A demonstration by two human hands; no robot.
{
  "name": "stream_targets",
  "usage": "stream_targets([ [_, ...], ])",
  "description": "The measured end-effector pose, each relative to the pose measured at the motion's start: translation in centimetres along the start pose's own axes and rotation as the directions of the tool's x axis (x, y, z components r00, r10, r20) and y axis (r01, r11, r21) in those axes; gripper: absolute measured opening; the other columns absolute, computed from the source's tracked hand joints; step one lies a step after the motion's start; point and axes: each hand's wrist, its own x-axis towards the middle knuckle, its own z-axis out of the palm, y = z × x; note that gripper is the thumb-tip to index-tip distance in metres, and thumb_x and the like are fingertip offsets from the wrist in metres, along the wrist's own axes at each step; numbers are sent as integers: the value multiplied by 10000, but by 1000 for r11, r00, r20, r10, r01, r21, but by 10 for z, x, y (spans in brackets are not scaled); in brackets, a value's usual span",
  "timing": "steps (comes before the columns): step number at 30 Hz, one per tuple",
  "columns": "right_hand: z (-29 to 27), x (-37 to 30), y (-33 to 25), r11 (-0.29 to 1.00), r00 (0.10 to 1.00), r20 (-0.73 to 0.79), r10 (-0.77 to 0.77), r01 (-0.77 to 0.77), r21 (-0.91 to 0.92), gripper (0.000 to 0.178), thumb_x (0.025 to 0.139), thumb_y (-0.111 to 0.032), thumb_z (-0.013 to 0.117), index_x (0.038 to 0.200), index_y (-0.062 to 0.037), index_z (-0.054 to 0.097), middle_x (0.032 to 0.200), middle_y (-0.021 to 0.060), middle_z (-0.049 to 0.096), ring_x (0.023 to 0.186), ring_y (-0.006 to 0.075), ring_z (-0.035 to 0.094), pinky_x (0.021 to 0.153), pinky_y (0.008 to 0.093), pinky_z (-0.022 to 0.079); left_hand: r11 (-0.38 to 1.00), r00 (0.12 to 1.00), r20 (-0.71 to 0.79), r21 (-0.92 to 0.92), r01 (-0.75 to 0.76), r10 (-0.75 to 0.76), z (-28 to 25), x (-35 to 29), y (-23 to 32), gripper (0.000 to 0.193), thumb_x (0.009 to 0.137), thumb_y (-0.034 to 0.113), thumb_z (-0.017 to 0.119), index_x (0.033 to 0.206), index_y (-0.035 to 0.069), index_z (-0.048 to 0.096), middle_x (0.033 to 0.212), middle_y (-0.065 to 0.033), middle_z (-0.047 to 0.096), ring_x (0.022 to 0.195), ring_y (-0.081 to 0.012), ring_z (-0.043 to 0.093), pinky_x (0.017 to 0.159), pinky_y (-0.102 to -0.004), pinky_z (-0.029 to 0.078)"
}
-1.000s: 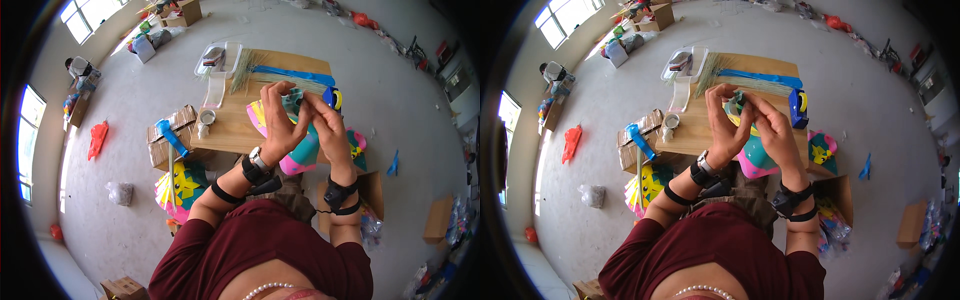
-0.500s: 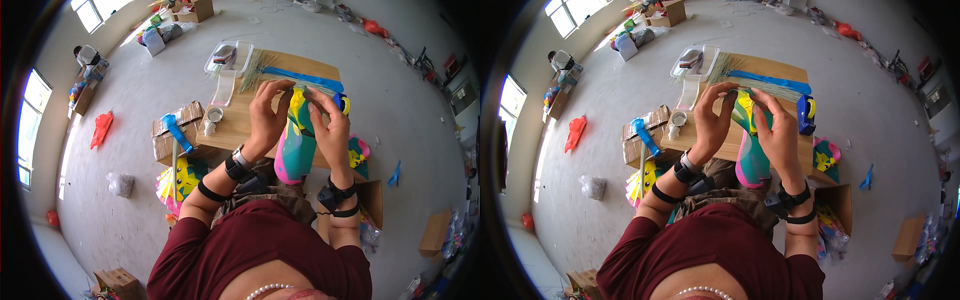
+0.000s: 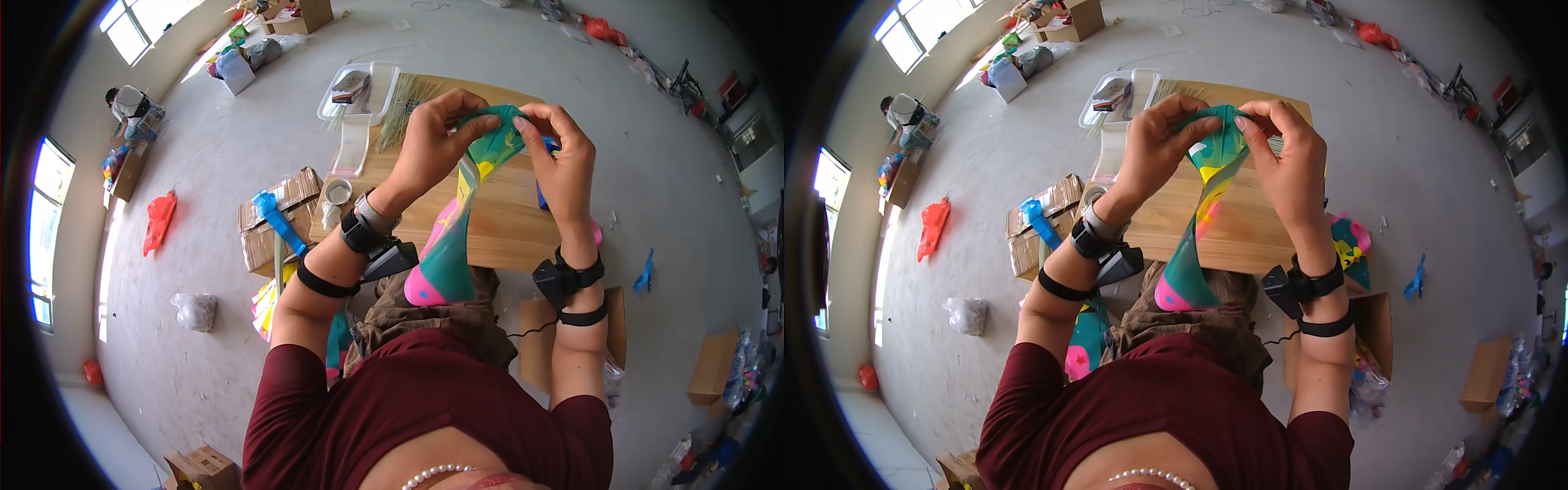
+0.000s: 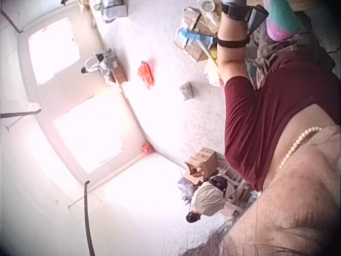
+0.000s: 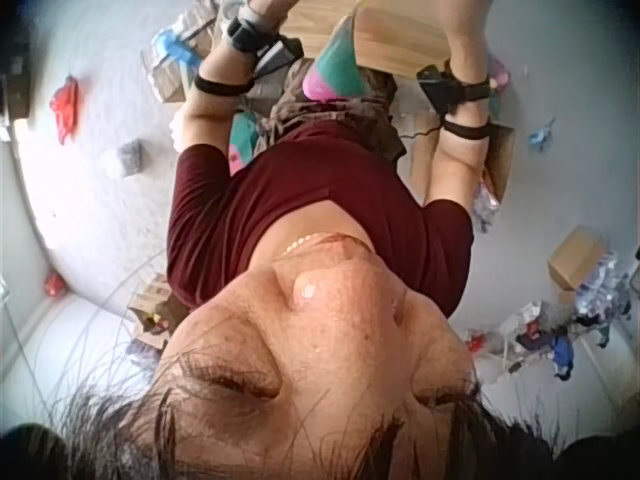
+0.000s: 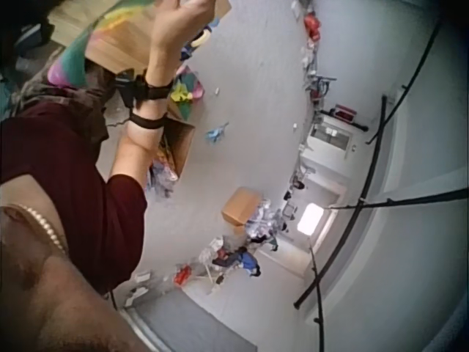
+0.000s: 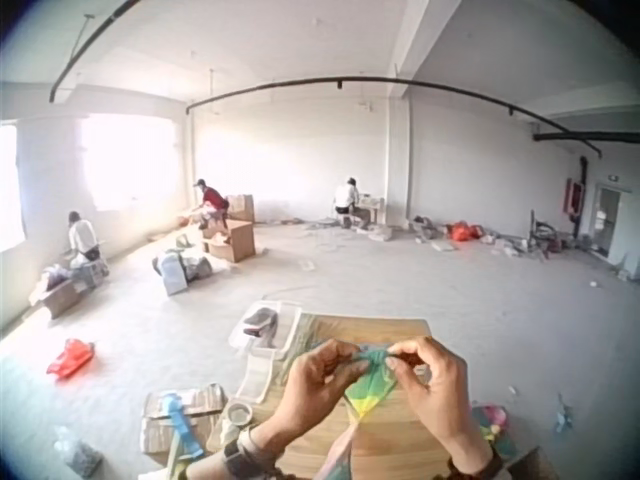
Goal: The person assembles a Pikachu-themed kite by attaching a thin rod to the kite's surface using a tape dispenser. They smooth the kite material, fold the edges, and secure the rod with tape. The person then attaches a string to the kite's frame.
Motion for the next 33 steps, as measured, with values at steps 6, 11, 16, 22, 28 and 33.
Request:
stream_targets([
  [6, 4, 1, 6, 1000, 1000, 1, 9, -9, 16, 164, 918, -32, 696, 1080, -27, 670, 954, 83, 732, 837, 178, 708, 766, 302, 552, 994, 996, -35, 74, -75, 78, 13, 7, -8, 226, 924, 140, 761, 1064, -14, 673, 916, -41, 726, 863, -61, 642, 769, -241, 523],
  [11, 5, -3, 15, 996, 1000, -8, 21, -20, 81, 178, 918, -32, 703, 1094, -32, 674, 967, 81, 729, 872, 176, 707, 794, 298, 547, 996, 998, -17, 71, -60, 62, 16, 8, -13, 233, 926, 134, 760, 1084, -17, 679, 935, -37, 726, 868, -62, 642, 774, -239, 521],
  [16, -1, 1, 14, 994, 1000, -2, 0, 0, 114, 148, 925, -62, 716, 1069, -38, 694, 958, 63, 726, 848, 152, 685, 799, 279, 536, 994, 999, 51, -106, 13, -7, 13, 12, -12, 213, 938, 131, 749, 1080, -16, 688, 963, -33, 725, 886, -61, 641, 787, -239, 525],
  [22, -4, 8, 18, 987, 999, -2, -52, 52, 150, 109, 929, -61, 712, 1034, -33, 713, 937, 55, 724, 822, 137, 668, 789, 278, 533, 996, 993, 100, -69, -63, 70, 14, 15, -17, 200, 952, 107, 723, 1107, -16, 694, 991, -37, 728, 927, -77, 651, 838, -245, 534],
  [28, -7, 11, 21, 987, 991, 9, -136, 135, 92, 82, 920, -35, 712, 1002, -38, 710, 938, 48, 721, 831, 147, 679, 788, 278, 535, 995, 986, 164, -101, -20, 36, 12, 18, -14, 203, 959, 105, 712, 1121, -16, 706, 1010, -40, 730, 937, -84, 656, 849, -253, 537],
  [33, -9, 8, 24, 963, 963, -24, -268, 268, -31, 130, 896, -9, 725, 1013, -64, 706, 946, 52, 716, 845, 187, 682, 767, 297, 544, 990, 980, 199, -143, 17, 12, 14, 20, -20, 194, 962, 90, 701, 1121, -21, 705, 1010, -43, 733, 940, -87, 662, 856, -253, 539],
])
